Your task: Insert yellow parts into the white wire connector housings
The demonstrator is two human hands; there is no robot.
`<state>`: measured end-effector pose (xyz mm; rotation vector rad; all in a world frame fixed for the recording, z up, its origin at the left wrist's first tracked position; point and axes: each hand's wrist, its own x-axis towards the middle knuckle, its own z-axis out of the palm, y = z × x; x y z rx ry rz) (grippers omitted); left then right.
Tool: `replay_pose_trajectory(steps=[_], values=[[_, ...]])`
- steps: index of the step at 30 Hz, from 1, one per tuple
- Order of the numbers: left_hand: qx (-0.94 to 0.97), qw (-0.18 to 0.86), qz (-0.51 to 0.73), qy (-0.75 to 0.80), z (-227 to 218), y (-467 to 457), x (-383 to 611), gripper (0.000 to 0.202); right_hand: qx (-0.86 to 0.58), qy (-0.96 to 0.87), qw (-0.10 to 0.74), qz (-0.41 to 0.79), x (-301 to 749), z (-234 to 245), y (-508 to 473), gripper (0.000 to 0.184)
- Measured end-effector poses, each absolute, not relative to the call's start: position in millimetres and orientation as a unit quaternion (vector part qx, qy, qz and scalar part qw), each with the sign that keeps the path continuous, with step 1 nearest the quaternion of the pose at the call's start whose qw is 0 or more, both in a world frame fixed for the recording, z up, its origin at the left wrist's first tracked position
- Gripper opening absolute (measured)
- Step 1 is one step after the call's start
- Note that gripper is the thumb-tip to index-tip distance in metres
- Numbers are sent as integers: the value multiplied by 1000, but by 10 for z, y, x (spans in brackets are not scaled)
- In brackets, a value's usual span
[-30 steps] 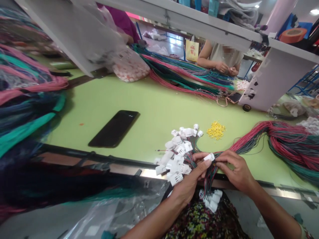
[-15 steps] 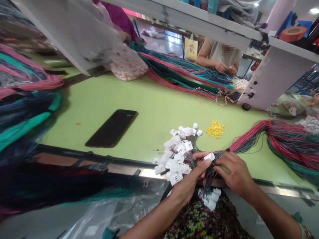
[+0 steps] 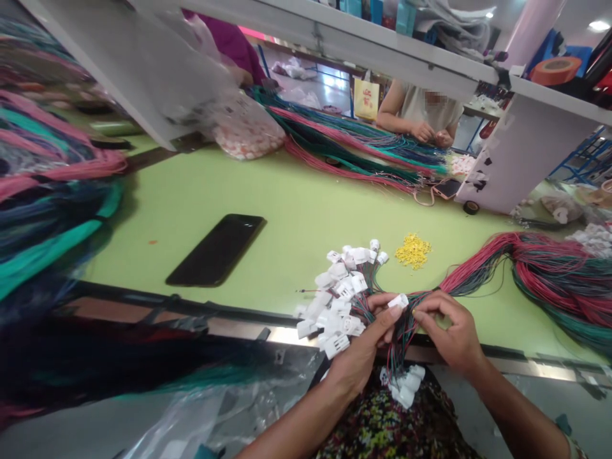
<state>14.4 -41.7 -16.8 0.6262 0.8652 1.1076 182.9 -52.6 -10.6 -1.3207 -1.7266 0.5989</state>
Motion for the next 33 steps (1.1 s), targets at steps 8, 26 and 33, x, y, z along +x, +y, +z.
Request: replay_pose_trajectory(steps=[8, 26, 33], values=[[336, 719, 466, 391, -227, -423, 126, 36, -545, -639, 461, 288, 1778, -17, -507, 10], [323, 734, 451, 391, -233, -402, 108, 38, -457, -696, 489, 260, 1809, -81, -438, 16], [271, 736, 479, 395, -279, -444, 106, 42, -458, -593, 534, 392, 1776, -2, -500, 10]])
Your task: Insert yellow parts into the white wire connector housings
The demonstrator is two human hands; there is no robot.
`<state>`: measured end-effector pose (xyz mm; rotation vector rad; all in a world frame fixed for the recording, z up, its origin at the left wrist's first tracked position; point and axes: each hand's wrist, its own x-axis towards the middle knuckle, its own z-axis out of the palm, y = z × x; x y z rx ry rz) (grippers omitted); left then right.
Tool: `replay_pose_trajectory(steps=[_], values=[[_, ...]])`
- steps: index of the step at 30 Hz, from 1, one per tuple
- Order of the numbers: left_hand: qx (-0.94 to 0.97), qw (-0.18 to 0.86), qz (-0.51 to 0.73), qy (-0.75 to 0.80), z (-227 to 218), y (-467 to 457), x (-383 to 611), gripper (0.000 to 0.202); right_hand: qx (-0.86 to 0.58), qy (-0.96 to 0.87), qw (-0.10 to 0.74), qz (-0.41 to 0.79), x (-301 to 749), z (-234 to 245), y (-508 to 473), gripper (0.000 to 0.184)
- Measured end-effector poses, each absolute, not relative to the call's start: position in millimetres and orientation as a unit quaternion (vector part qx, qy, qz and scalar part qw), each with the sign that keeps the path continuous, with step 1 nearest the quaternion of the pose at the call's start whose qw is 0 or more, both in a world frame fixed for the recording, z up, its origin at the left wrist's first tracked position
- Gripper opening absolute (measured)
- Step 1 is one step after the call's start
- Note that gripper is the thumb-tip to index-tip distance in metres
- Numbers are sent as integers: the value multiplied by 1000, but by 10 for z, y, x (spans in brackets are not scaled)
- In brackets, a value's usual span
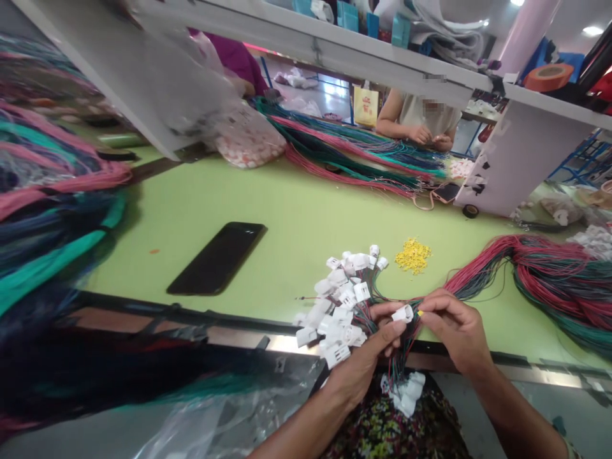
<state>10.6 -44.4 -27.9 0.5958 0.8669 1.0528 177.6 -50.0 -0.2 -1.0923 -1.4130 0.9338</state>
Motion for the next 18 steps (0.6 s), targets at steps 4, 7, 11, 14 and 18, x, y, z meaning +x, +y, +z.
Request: replay_pose_trajectory(steps=[4, 7, 11, 14, 18], values=[[298, 720, 494, 385, -321, -468, 115, 36, -464, -610, 515, 383, 1742, 79, -556, 10], [333, 687, 515, 389, -385, -487, 122, 31, -473, -626, 508, 355, 1720, 127, -600, 10], [393, 633, 529, 406, -459, -505, 110, 25, -471, -669, 491, 299, 1722, 171, -642, 12], [423, 601, 537, 415, -453, -506, 97, 23, -459, -696, 484, 265, 1732, 193, -649, 15], [451, 589, 540, 397, -393, -498, 96, 20, -454, -705, 478, 261, 1745, 211, -640, 16]])
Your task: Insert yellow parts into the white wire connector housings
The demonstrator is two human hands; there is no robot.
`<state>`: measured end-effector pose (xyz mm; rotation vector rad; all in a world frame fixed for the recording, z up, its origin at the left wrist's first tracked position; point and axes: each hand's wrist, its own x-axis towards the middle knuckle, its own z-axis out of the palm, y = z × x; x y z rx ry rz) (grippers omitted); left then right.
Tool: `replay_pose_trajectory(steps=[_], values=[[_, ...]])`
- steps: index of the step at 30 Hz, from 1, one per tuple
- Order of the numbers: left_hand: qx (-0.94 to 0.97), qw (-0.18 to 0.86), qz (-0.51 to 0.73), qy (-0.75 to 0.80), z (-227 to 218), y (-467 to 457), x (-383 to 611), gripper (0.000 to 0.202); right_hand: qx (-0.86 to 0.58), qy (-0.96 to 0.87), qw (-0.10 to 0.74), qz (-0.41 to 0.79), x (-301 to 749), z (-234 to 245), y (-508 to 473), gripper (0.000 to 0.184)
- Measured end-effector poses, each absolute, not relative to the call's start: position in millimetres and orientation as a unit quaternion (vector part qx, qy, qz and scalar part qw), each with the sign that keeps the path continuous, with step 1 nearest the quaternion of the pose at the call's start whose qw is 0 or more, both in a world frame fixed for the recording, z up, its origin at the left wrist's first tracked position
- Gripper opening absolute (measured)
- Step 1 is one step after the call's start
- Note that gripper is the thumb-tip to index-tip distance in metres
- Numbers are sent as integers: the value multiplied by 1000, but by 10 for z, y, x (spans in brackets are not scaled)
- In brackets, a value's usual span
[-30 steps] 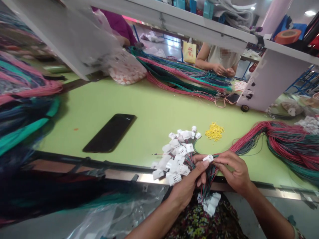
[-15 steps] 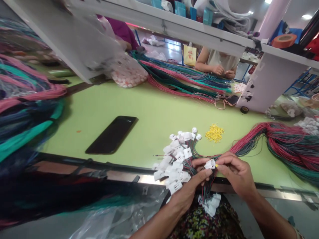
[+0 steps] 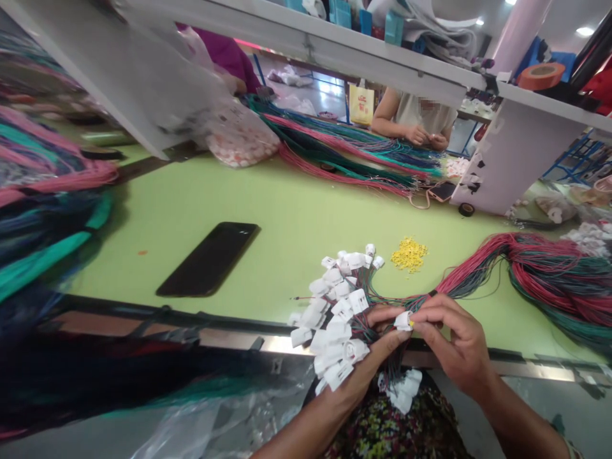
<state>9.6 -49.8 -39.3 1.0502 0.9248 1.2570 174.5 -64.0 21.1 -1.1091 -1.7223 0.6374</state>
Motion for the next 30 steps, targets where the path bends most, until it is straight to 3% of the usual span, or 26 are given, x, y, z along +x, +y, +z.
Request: replay_pose_trajectory(steps=[5, 12, 18, 22, 24, 27, 30], values=[[469, 580, 543, 386, -386, -484, 92, 18, -466, -683, 478, 295, 1760, 206, -630, 13], [526, 545, 531, 381, -387, -460, 71, 16, -475, -581, 491, 442, 1769, 176, -579, 5], [544, 545, 514, 378, -364, -457, 72, 16, -491, -528, 451, 526, 1816, 173, -506, 14], [515, 563, 511, 397, -402, -452, 103, 20, -461, -548, 447, 536, 1841, 193, -493, 10], [504, 577, 502, 401, -402, -436, 124, 22, -440, -577, 443, 527, 1849, 188, -504, 18], [511, 579, 501, 390, -366, -413, 129, 24, -454, -624, 446, 454, 1872, 152, -526, 25], [508, 593, 509, 363, -334, -407, 102, 27, -475, -636, 453, 405, 1911, 130, -546, 17]])
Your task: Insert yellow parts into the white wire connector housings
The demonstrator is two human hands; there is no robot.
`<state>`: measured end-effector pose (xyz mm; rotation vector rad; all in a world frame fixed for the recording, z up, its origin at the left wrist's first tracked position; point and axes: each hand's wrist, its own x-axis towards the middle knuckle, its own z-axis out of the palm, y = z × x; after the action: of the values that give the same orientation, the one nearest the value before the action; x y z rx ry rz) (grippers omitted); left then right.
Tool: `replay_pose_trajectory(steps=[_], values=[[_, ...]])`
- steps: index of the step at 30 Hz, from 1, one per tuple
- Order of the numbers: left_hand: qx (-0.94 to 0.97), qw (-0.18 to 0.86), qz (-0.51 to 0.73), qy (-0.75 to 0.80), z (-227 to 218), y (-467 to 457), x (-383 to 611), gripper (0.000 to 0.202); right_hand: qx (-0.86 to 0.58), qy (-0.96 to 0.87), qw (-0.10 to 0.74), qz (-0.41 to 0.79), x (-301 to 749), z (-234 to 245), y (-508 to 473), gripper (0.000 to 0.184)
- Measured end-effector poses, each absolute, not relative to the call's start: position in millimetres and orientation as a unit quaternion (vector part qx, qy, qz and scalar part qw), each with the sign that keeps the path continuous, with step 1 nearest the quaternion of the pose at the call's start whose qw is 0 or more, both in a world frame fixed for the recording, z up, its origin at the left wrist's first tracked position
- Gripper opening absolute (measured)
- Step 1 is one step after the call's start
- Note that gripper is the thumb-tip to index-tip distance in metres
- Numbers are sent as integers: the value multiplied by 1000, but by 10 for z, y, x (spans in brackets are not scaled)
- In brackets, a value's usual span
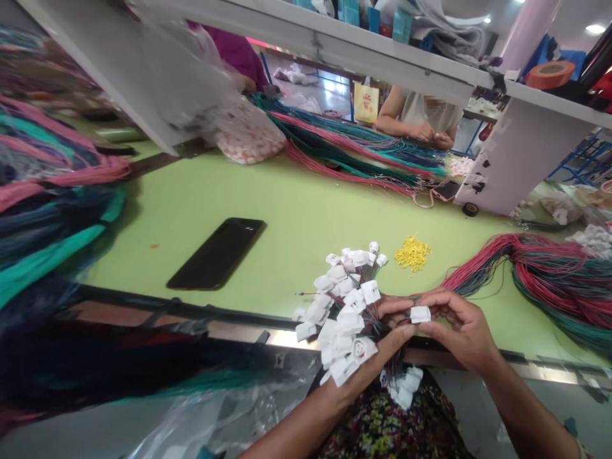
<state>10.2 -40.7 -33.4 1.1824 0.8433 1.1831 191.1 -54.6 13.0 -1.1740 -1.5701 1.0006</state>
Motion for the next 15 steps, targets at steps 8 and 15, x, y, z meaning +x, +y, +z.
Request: replay_pose_trajectory(steps=[8, 15], values=[[459, 682, 463, 332, -318, -425, 72, 33, -461, -718, 436, 287, 1873, 247, -577, 25], [480, 634, 497, 348, -198, -358, 39, 25, -440, -753, 406, 274, 1933, 284, -603, 19]])
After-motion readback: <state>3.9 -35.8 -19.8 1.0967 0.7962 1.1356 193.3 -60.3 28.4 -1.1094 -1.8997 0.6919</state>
